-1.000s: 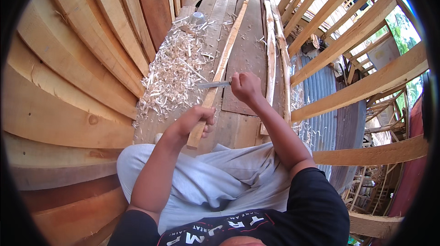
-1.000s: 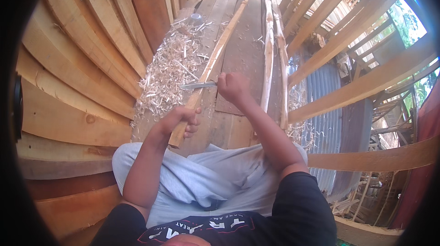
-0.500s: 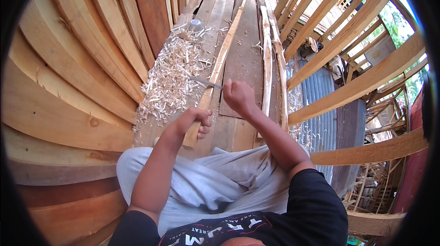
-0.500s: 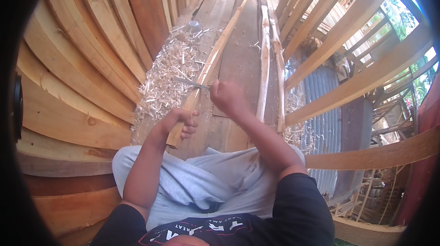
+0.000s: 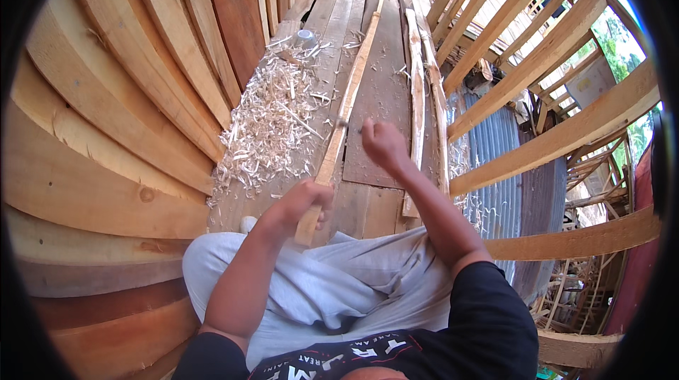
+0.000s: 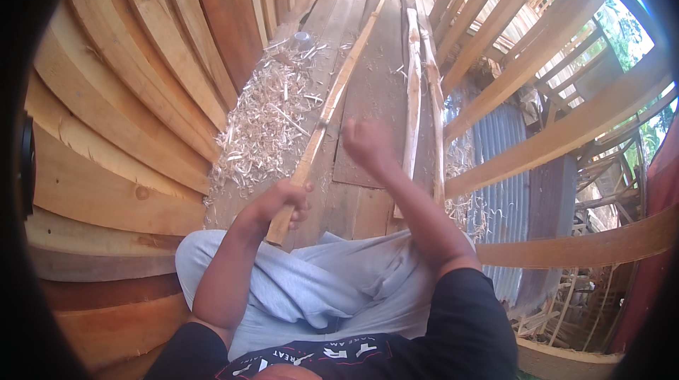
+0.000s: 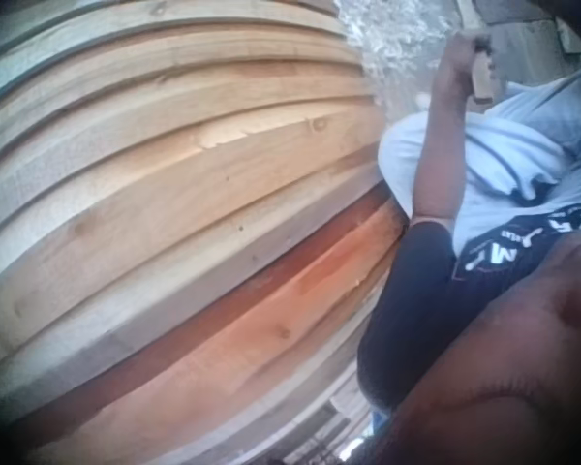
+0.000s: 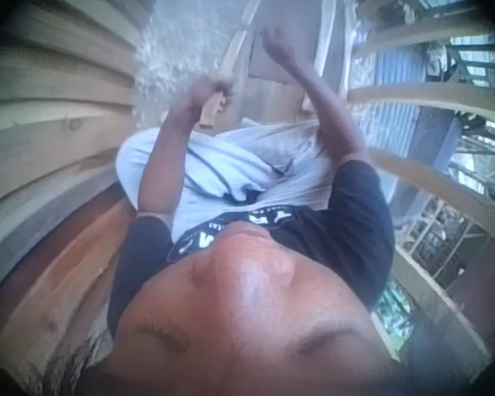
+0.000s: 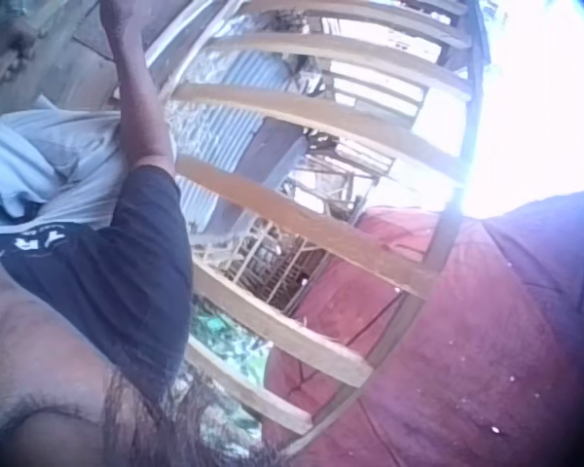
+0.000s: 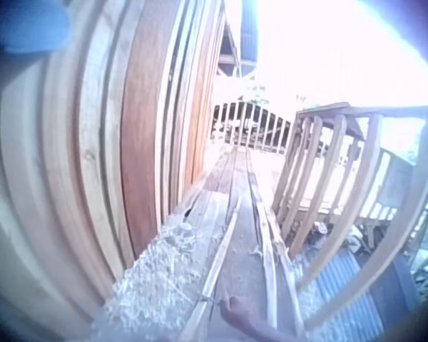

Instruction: The person sits cross-legged on a wooden floor and uses a chisel to shave and shape a long wooden stick. Wood shavings accumulate on the floor as the person repeatedly scrapes the stick's surface.

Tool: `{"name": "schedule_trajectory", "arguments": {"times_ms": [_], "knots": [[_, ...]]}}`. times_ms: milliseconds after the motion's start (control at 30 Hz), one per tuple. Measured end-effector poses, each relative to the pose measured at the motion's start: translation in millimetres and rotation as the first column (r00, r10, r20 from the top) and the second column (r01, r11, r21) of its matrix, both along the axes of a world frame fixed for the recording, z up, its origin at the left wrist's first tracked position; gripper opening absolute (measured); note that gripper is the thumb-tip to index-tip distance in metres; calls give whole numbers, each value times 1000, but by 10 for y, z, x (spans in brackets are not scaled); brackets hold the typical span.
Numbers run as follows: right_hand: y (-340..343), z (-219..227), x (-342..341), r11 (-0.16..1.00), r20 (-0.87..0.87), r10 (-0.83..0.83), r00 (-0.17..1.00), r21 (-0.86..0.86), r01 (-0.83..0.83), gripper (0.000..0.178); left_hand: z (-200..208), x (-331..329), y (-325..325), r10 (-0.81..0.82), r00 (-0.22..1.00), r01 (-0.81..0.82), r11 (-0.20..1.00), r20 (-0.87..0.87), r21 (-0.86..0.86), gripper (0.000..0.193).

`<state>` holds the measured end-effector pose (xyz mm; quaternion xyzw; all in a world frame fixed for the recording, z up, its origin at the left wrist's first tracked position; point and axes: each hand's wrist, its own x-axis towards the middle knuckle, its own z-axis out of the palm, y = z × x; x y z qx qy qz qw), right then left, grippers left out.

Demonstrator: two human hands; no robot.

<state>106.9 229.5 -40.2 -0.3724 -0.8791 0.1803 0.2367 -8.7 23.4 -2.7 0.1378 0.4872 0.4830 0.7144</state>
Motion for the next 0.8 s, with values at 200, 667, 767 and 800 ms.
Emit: {"name": "schedule_trajectory", "arguments": {"times_ms": [200,667,767,800], "knots": [[176,-64,27,996,-58,-75,996,45,77,53,89,77,-17,-10,999,11,1000,-46,20,28],[-9,97,119,995,202,70,977,-89,-53,52,150,159,-70,-67,972,65,998,-227,-14,31],[610,-320,231,984,61,-169,984,-48,172,56,76,173,-38,-44,966,43,999,-255,-8,29],[427,-195,119,991,119,-88,989,-90,99,55,34,129,-55,-42,969,39,999,-243,-15,31]]}}
